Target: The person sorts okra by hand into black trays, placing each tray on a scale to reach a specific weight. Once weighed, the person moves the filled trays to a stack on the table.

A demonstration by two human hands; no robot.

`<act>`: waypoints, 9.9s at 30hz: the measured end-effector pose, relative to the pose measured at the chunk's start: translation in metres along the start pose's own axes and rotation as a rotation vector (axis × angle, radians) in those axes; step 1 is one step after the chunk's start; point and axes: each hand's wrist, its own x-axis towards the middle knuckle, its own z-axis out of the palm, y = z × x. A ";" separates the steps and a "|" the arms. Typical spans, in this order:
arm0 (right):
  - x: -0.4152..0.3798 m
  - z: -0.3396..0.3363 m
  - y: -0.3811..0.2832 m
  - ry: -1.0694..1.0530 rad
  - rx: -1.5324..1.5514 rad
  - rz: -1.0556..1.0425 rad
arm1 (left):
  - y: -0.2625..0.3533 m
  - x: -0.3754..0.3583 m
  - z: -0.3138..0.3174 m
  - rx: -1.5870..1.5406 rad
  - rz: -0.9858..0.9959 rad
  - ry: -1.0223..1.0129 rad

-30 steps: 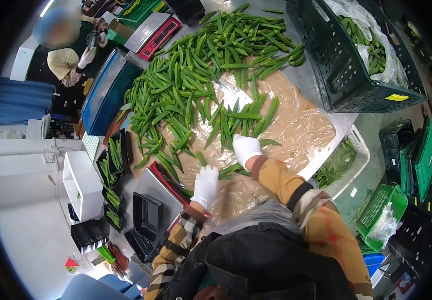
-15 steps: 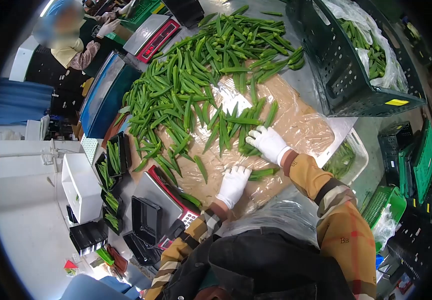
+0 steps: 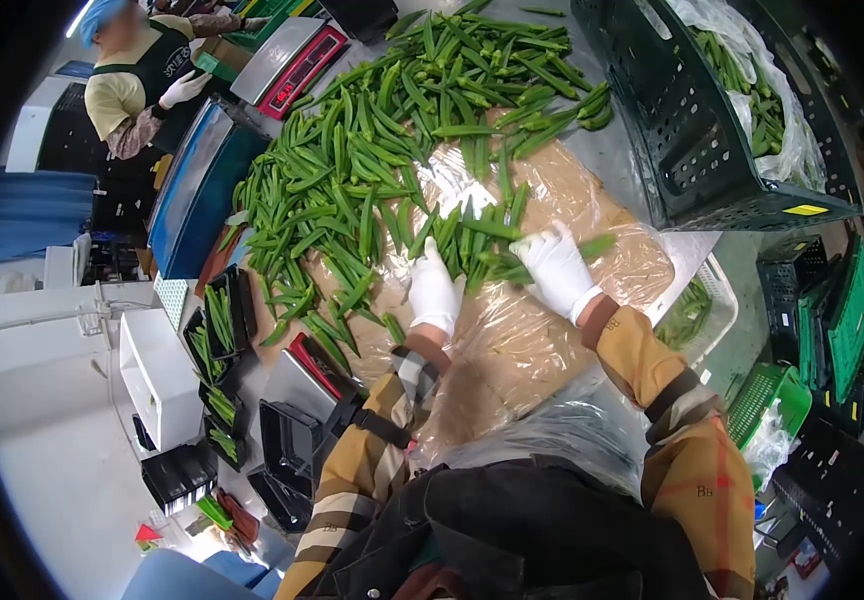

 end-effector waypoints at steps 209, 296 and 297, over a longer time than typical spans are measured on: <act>0.006 0.060 -0.049 0.087 1.195 0.616 | -0.001 -0.038 0.070 -1.044 -0.193 -0.052; -0.024 0.086 -0.201 -0.446 1.207 0.620 | -0.286 -0.323 -0.165 -0.971 -0.774 0.450; -0.023 0.087 -0.200 -0.445 1.215 0.623 | -0.288 -0.316 -0.167 -0.877 -0.821 0.357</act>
